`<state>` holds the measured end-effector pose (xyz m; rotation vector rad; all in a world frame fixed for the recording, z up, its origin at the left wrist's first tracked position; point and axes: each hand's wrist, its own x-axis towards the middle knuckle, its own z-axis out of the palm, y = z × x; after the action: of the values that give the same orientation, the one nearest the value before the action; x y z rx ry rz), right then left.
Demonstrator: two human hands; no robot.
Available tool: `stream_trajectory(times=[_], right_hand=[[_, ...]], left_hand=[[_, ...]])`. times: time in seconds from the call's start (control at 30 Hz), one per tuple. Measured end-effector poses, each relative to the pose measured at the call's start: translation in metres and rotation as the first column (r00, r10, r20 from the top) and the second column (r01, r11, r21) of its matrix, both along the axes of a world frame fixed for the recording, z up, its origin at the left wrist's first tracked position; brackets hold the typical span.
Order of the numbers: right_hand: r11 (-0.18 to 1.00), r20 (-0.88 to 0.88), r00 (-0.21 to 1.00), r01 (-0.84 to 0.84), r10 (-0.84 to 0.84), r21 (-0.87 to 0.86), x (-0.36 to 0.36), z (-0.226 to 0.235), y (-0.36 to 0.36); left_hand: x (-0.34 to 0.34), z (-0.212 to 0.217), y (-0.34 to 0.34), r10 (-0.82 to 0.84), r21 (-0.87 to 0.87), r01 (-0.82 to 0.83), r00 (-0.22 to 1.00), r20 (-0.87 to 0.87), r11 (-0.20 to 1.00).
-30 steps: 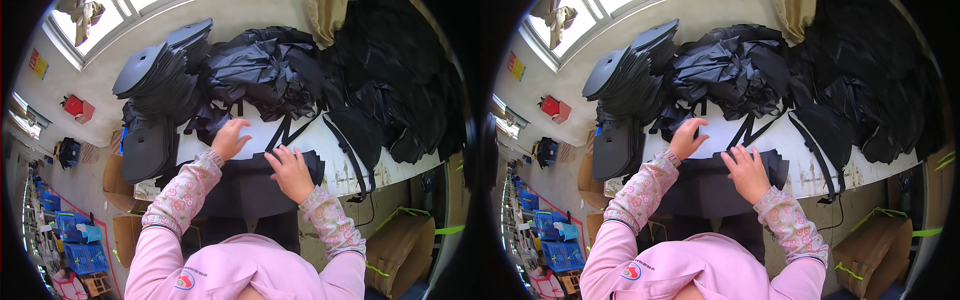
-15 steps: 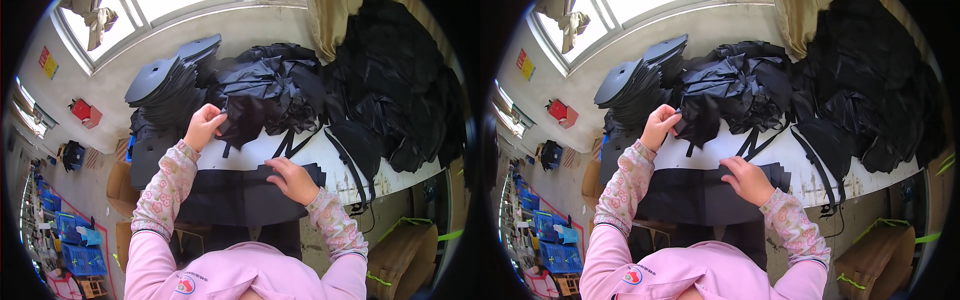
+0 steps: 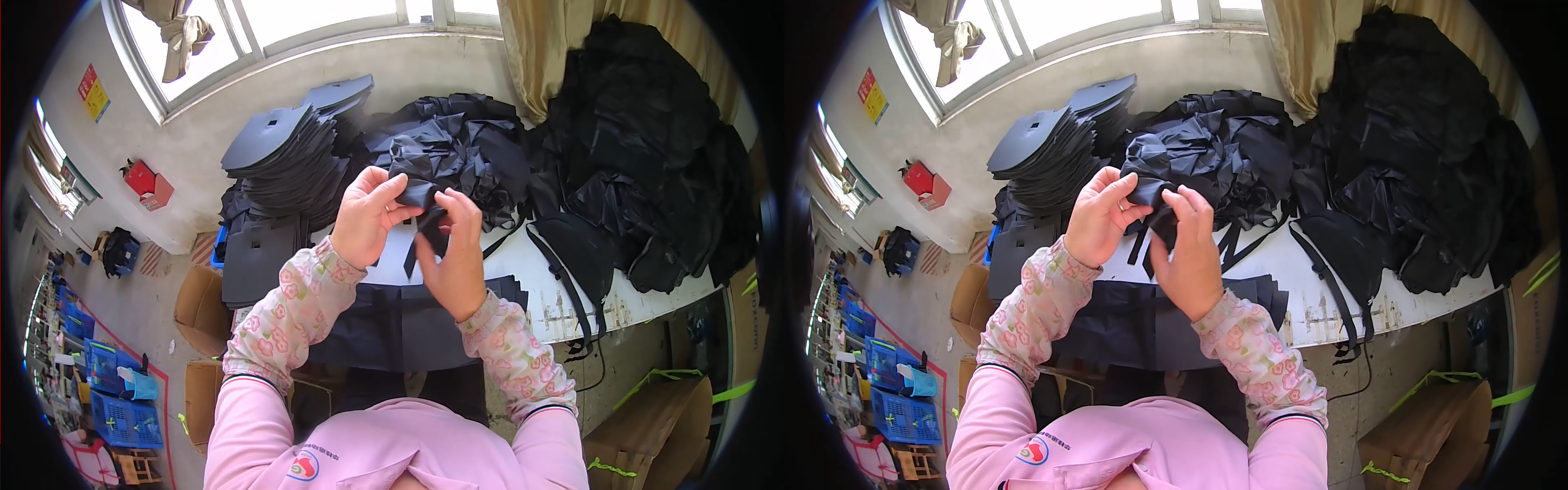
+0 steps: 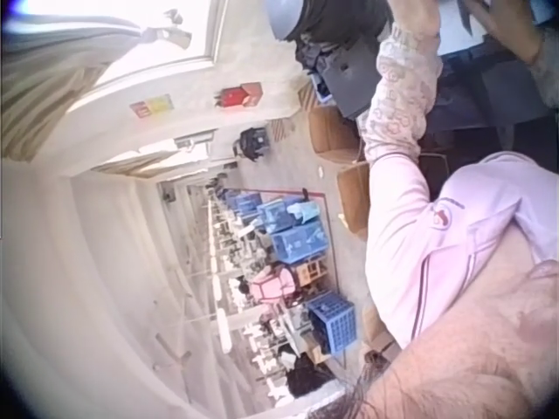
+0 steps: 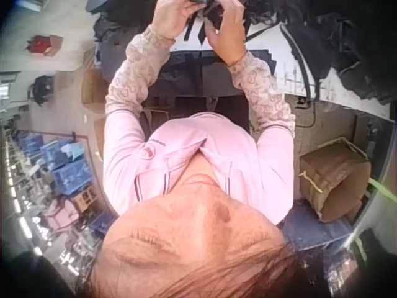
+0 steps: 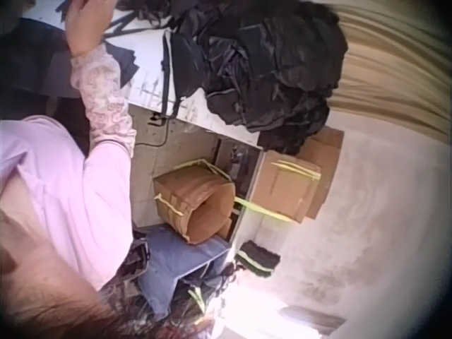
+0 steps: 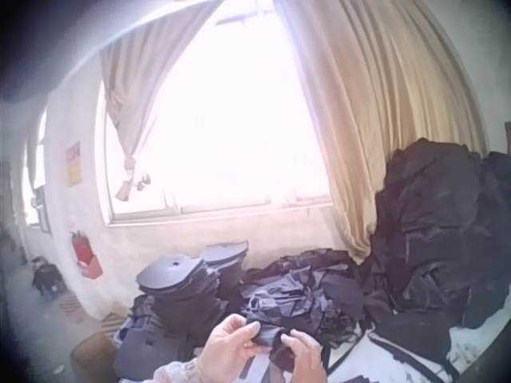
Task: Inspecting, folding, and stacking black fabric panels with foam inserts in a manufacturing facility.
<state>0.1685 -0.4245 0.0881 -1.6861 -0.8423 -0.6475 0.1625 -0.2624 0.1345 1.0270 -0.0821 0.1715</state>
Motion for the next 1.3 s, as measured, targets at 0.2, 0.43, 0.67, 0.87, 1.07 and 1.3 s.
stream_trajectory(times=[0.2, 0.43, 0.67, 0.87, 1.07, 1.3], right_hand=[[0.991, 0.111, 0.986, 0.132, -0.127, -0.034, 0.016, 0.038, -0.049], [0.886, 0.155, 0.98, 0.178, -0.121, -0.429, -0.009, 0.056, -0.059], [0.75, -0.047, 0.997, -0.071, 0.053, -0.657, -0.052, 0.03, -0.083], [0.545, -0.454, 0.763, -0.647, 0.461, -0.533, -0.073, 0.026, -0.118], [0.296, -0.735, 0.397, -0.915, 0.55, -0.273, -0.072, 0.048, -0.146], [0.396, -0.783, 0.48, -0.858, 0.395, -0.327, -0.032, 0.035, -0.152]], left_hand=[[-0.008, 0.018, -0.004, 0.188, 0.186, -0.263, 0.92, 0.344, 0.947], [-0.008, -0.044, -0.026, -0.079, 0.759, -0.636, 0.757, 0.648, 0.137], [-0.01, -0.09, -0.004, 0.122, 0.657, -0.742, 0.671, 0.732, 0.136], [-0.051, -0.098, 0.087, 0.117, 0.751, -0.658, 0.743, 0.659, -0.054], [-0.133, -0.081, 0.163, -0.047, 0.959, -0.283, 0.958, 0.282, -0.007], [-0.185, -0.034, 0.186, -0.069, 0.805, 0.591, 0.807, -0.587, 0.053]])
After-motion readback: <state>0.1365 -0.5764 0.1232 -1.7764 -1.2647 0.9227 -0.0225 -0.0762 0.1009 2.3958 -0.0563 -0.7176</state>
